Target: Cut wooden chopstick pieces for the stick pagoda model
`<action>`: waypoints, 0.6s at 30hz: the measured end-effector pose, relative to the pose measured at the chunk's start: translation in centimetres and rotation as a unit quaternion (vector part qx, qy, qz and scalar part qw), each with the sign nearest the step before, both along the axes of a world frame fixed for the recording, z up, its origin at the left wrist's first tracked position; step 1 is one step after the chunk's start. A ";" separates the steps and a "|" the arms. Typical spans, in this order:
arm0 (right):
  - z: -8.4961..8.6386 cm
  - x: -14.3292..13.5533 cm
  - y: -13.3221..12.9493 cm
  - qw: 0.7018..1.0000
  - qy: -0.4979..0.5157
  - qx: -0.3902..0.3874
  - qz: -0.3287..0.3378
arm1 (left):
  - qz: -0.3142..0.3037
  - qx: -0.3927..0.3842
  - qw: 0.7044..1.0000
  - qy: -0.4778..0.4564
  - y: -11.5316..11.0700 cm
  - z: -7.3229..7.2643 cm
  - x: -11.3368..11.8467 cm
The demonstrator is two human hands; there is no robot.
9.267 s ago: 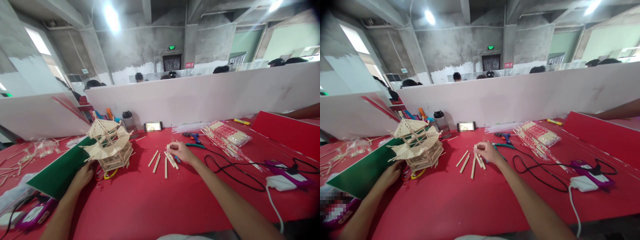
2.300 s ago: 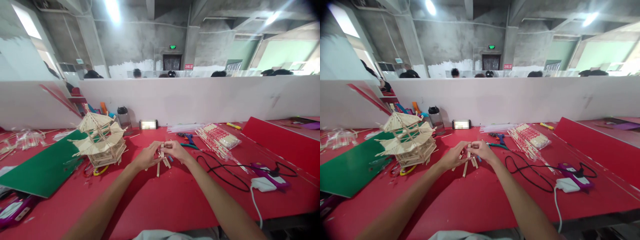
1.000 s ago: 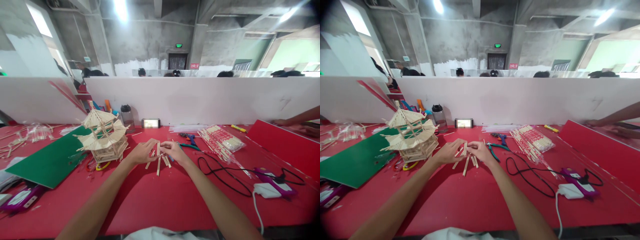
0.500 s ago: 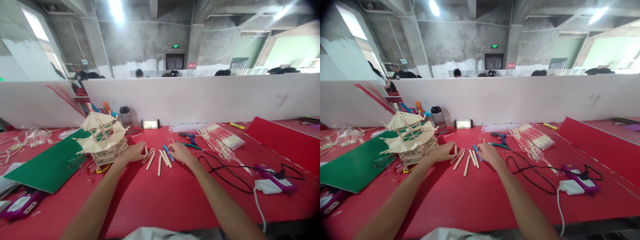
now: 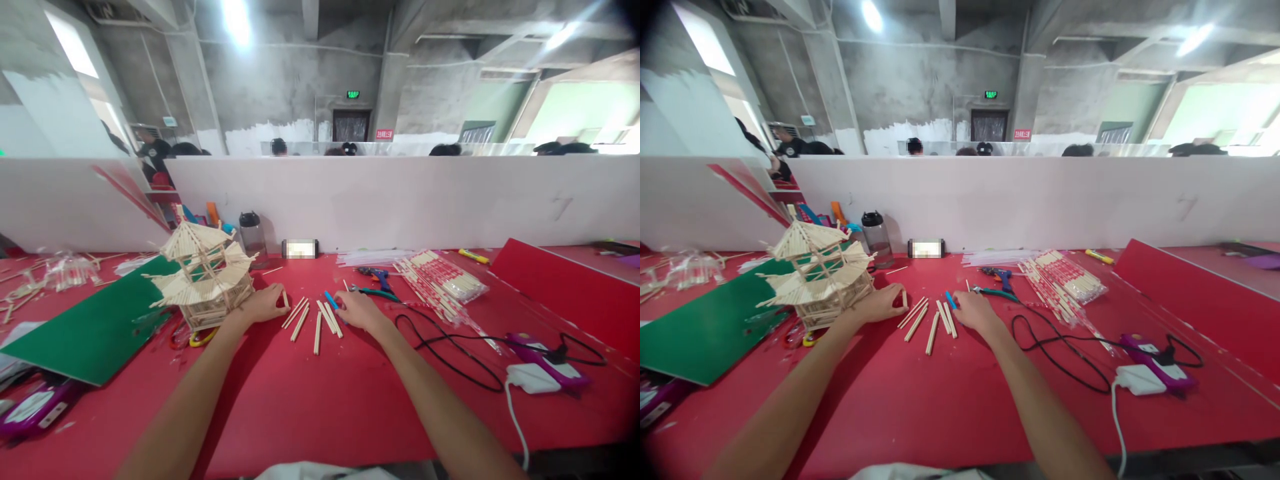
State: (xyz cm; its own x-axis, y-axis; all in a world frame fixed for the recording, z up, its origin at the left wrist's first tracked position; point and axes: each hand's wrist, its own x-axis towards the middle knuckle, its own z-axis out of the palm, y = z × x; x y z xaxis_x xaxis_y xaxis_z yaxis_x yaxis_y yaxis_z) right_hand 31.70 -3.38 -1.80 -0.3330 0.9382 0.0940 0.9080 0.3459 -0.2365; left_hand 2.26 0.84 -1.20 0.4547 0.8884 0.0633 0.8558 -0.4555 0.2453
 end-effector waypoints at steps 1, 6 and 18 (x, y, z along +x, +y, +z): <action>0.0 -0.1 -0.1 1.000 -0.006 -0.001 -0.002 | -0.008 -0.002 1.000 -0.006 0.2 -0.2 -0.2; 0.1 -0.5 -0.3 1.000 -0.018 -0.003 -0.016 | -0.028 -0.002 0.999 -0.036 0.8 -0.7 -0.9; -0.1 -0.7 -0.4 0.998 -0.035 -0.011 -0.042 | -0.030 -0.007 0.999 -0.014 0.1 -0.3 -0.5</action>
